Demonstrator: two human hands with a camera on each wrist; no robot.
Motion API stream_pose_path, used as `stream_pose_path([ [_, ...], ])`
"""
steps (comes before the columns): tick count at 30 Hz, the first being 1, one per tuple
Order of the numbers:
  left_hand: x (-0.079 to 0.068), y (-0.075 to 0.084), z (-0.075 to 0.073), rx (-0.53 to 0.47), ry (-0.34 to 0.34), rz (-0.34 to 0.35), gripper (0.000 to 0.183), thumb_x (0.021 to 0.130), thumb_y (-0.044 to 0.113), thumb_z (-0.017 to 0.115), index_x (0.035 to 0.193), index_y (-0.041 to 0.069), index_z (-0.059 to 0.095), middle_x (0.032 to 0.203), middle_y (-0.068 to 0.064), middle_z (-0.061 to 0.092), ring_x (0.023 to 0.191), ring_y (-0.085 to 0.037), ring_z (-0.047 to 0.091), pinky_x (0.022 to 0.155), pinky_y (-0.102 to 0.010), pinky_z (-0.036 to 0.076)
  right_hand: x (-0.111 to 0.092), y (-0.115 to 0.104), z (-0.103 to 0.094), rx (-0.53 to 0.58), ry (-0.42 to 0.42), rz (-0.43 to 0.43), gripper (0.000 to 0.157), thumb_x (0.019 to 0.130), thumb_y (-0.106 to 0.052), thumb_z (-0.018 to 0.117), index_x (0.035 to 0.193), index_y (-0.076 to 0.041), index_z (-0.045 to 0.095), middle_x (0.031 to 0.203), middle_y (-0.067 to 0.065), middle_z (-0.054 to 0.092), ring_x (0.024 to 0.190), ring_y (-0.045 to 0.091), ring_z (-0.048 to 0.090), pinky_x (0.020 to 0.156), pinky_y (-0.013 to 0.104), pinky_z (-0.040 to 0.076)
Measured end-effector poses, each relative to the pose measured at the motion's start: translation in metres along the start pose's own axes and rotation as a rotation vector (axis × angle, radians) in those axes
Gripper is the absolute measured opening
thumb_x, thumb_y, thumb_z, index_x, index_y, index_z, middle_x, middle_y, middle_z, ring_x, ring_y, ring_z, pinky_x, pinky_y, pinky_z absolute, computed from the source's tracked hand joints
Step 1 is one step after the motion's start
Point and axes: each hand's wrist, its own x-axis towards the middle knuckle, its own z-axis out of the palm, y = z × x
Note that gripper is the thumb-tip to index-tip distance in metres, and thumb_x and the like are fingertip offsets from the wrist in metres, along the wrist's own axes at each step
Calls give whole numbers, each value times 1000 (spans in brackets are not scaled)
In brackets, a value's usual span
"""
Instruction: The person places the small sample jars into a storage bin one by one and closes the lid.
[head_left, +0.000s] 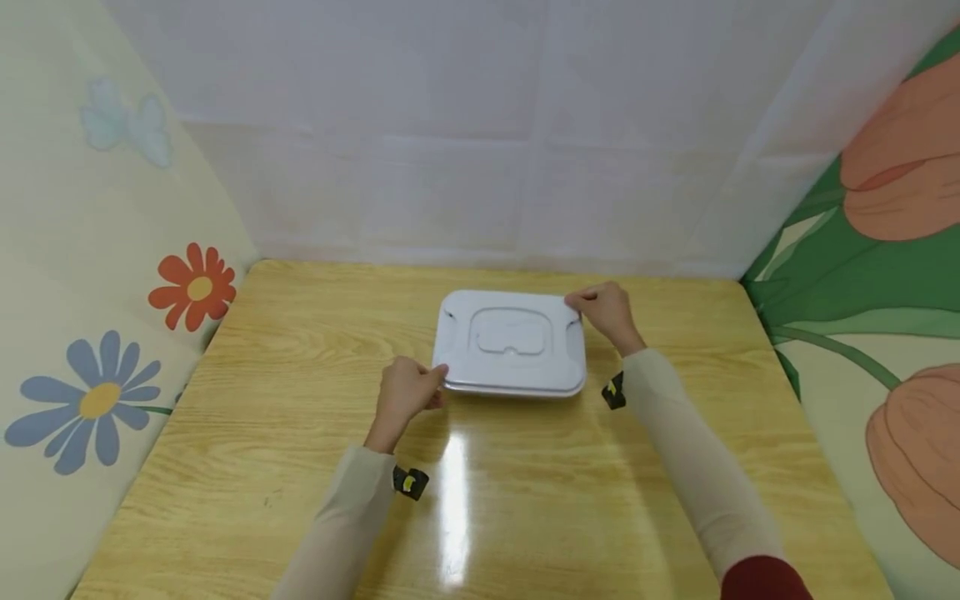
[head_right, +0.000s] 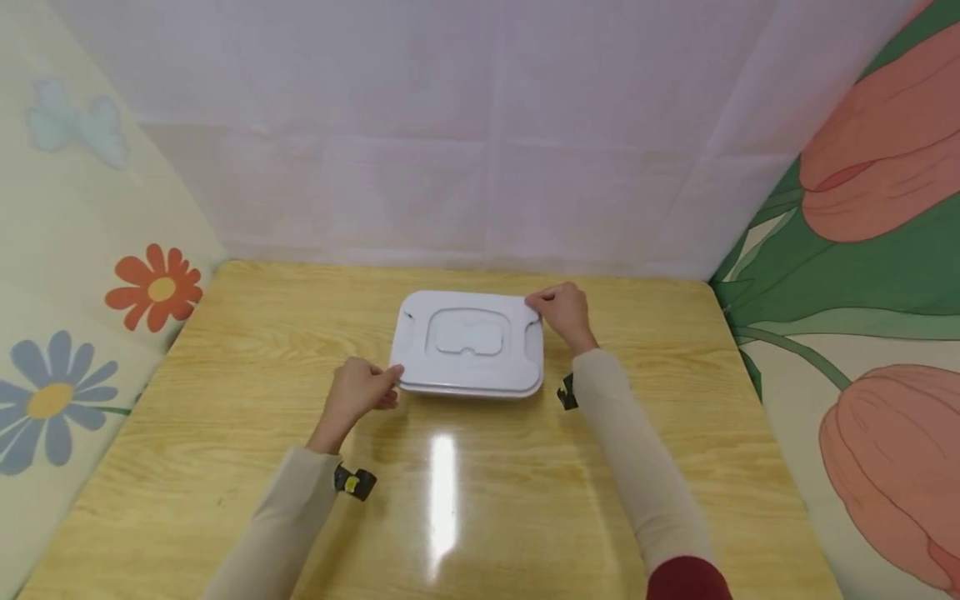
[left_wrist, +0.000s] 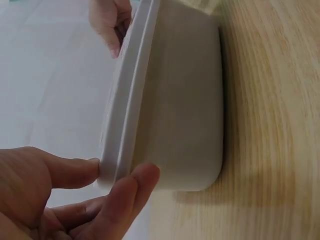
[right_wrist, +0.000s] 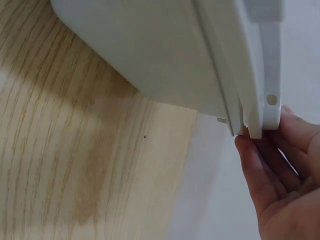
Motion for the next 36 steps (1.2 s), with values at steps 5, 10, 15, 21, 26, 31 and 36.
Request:
stream_pose_path([
  [5, 5, -4, -1, 20, -7, 2, 36, 90, 23, 63, 83, -11, 70, 62, -14, 68, 62, -32, 70, 59, -38, 58, 5, 0, 6, -20, 3, 9, 30, 91, -30, 63, 108, -6, 71, 110, 15, 69, 106, 31, 64, 90, 43, 52],
  [10, 9, -6, -1, -2, -16, 6, 35, 90, 23, 64, 83, -11, 70, 62, -14, 68, 62, -33, 70, 59, -38, 58, 7, -1, 7, -17, 6, 34, 30, 91, -30, 63, 108, -7, 71, 111, 14, 69, 108, 30, 64, 91, 43, 52],
  [15, 10, -8, -1, -47, -25, -10, 35, 89, 23, 65, 86, -12, 70, 64, -16, 68, 62, -33, 70, 60, -39, 58, 8, -2, 8, -14, 6, 31, 29, 92, -30, 63, 108, -7, 71, 111, 14, 69, 108, 30, 64, 91, 43, 52],
  [21, 11, -9, -1, -87, -38, -31, 36, 89, 23, 65, 89, -13, 69, 64, -16, 68, 63, -34, 70, 62, -39, 58, 8, 2, 11, -8, 29, 36, 29, 91, -30, 63, 108, -7, 71, 110, 13, 69, 107, 29, 64, 90, 41, 52],
  [26, 13, -10, -2, -110, -40, -26, 37, 90, 24, 65, 89, -13, 69, 64, -15, 68, 63, -33, 70, 63, -40, 58, 7, 4, 13, 36, 48, 38, 31, 91, -30, 64, 109, -6, 70, 111, 14, 69, 108, 29, 64, 92, 41, 51],
  [31, 14, -12, -2, -160, -54, -37, 36, 90, 24, 65, 89, -12, 69, 68, -19, 69, 62, -32, 69, 65, -41, 58, 6, 5, 13, 77, 23, 42, 31, 93, -27, 61, 113, -5, 68, 114, 15, 67, 109, 29, 62, 93, 41, 51],
  [36, 14, -12, -3, -172, -77, -57, 37, 90, 25, 65, 91, -12, 69, 71, -20, 69, 57, -24, 68, 66, -40, 58, 5, 8, 15, 104, -4, 79, 32, 94, -28, 59, 117, -6, 66, 117, 14, 66, 110, 27, 61, 94, 39, 50],
])
